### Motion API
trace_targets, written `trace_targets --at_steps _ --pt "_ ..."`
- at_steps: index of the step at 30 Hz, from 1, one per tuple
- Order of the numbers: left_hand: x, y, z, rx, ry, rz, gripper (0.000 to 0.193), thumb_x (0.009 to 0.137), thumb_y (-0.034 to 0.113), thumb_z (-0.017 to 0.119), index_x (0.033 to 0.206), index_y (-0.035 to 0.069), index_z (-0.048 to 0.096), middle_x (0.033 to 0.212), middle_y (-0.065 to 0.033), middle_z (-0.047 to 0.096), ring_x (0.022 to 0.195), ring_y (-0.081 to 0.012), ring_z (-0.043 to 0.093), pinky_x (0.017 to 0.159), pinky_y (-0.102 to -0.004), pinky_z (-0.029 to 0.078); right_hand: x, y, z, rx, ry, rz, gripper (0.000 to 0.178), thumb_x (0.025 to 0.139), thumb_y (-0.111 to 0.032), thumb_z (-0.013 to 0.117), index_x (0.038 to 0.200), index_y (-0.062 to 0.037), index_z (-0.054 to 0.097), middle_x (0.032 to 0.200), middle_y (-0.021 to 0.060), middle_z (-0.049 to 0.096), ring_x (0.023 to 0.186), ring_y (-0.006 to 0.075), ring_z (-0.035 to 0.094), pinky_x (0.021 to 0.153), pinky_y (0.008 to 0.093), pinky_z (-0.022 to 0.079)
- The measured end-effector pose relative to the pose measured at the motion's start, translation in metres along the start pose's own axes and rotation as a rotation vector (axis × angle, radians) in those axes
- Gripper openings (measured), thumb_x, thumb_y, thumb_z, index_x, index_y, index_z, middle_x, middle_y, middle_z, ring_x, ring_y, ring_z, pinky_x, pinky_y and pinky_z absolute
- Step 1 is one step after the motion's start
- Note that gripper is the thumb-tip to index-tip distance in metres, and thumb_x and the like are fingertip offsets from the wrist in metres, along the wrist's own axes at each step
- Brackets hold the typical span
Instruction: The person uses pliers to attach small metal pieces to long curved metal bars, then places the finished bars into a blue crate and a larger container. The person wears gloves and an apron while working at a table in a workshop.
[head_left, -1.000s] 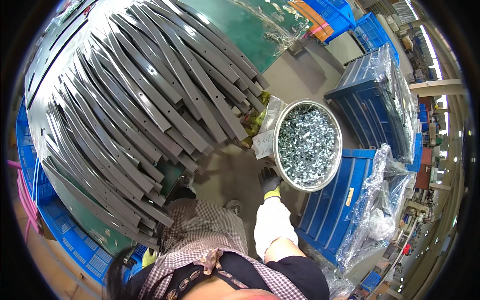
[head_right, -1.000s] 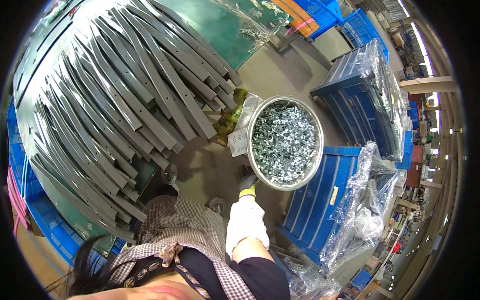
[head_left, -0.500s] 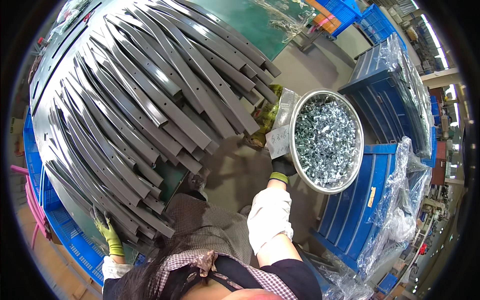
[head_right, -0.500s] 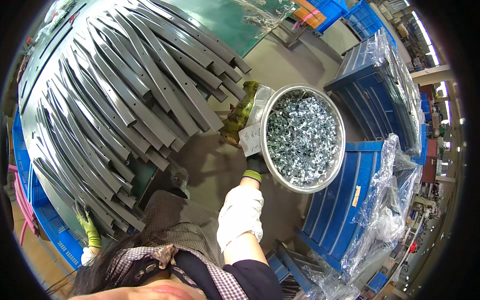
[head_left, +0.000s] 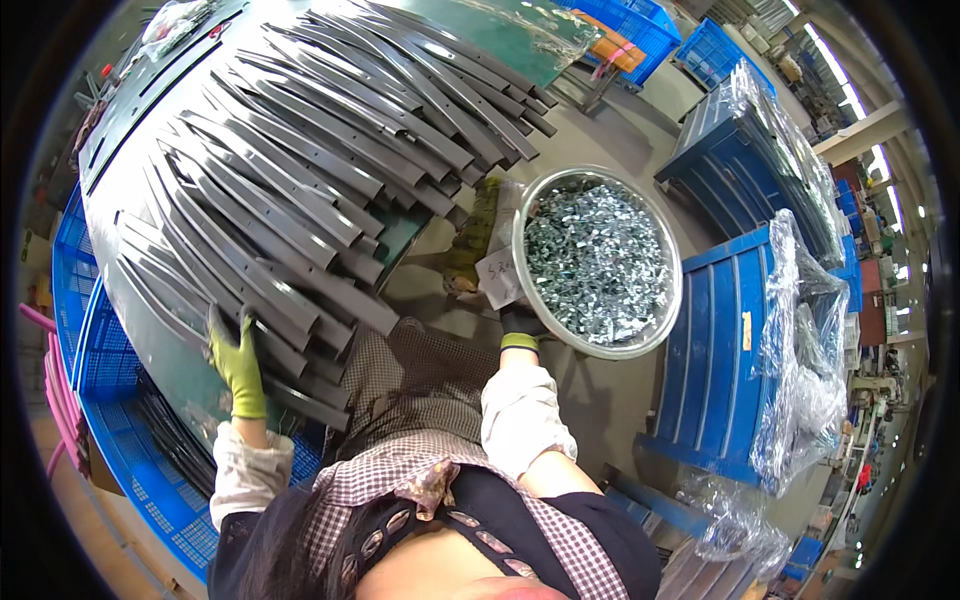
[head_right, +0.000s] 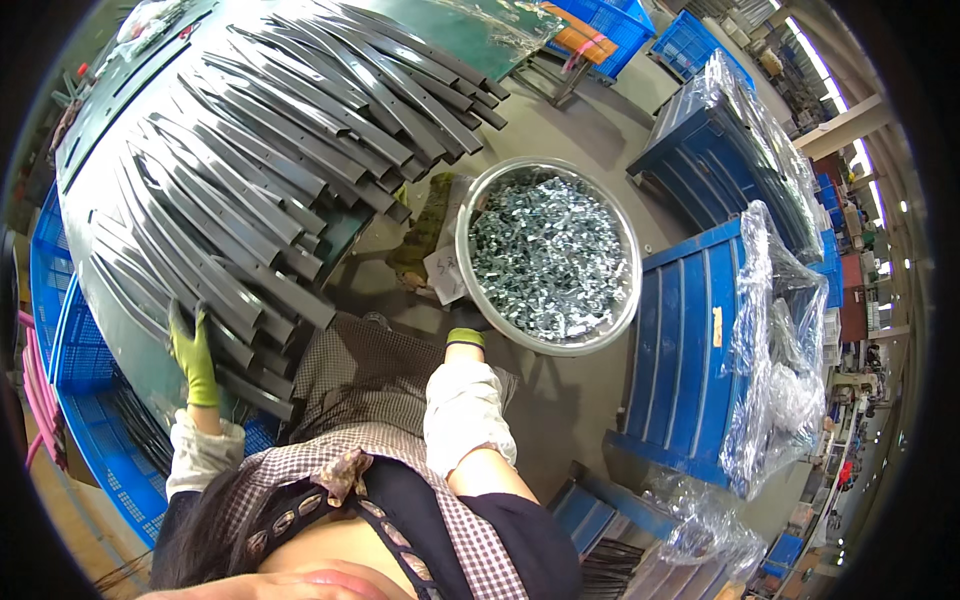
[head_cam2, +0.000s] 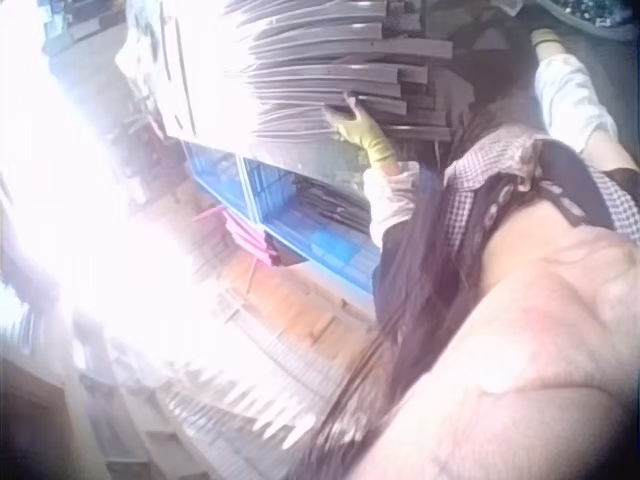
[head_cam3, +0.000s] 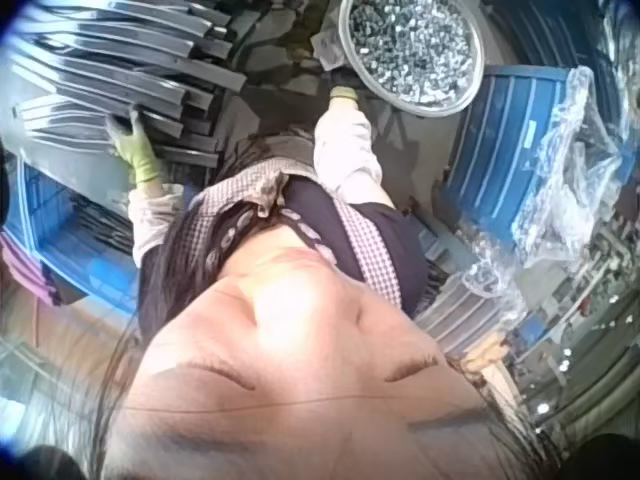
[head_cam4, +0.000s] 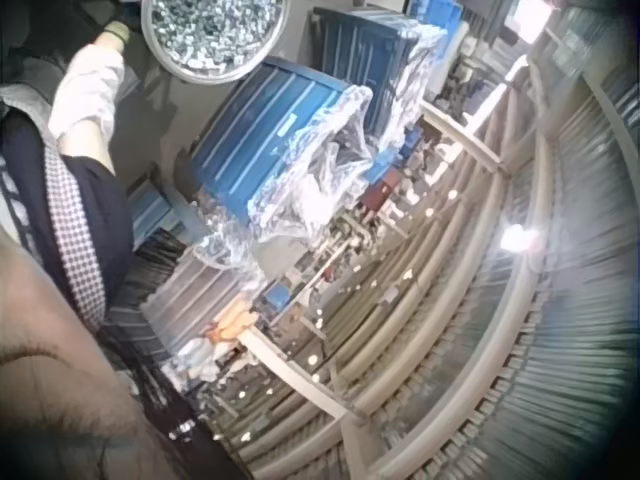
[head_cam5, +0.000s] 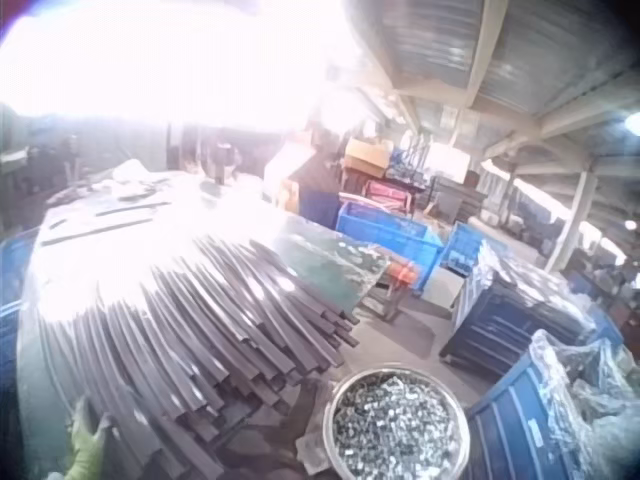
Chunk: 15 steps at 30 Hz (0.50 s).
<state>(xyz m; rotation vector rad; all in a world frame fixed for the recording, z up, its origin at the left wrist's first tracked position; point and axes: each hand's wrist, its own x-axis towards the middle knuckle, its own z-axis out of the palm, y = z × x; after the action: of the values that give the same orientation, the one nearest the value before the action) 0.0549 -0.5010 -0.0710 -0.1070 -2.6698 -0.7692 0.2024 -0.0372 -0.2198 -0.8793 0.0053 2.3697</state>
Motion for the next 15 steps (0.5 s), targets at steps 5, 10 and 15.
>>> trace_targets --at_steps 5,10,15 --pt "-0.001 0.015 -0.007 -0.03 0.012 0.022 0.075 0.085 0.056 0.063 0.142 0.01 0.045 0.144 -0.0125 0.048 0.136 -0.0301 0.04 0.113 -0.0522 0.017 -0.086 0.01 -0.057 -0.215 -0.008 0.103 0.063 0.094 -0.054 0.046 0.13 -0.003 0.051 0.125 0.0166 0.058 0.107 0.0297 0.059 0.094 0.0429 0.048" --pt "-0.001 0.02 -0.003 0.056 0.024 0.002 0.08 0.084 0.065 0.056 0.143 0.012 0.045 0.149 -0.0106 0.042 0.139 -0.0341 0.033 0.114 -0.055 0.015 -0.178 -0.015 -0.097 -0.647 -0.021 0.204 0.059 0.095 -0.051 0.047 0.128 -0.0024 0.052 0.121 0.0163 0.062 0.102 0.0287 0.063 0.092 0.0416 0.05" --pt "0.001 0.012 0.006 0.047 0.045 0.008 0.081 0.081 0.067 0.057 0.142 0.013 0.047 0.151 -0.0075 0.04 0.141 -0.0323 0.031 0.115 -0.0567 0.011 -0.258 -0.014 -0.071 -1.219 -0.096 0.082 0.052 0.096 -0.048 0.05 0.119 -0.0025 0.062 0.104 0.0101 0.069 0.091 0.0208 0.066 0.083 0.0353 0.052"
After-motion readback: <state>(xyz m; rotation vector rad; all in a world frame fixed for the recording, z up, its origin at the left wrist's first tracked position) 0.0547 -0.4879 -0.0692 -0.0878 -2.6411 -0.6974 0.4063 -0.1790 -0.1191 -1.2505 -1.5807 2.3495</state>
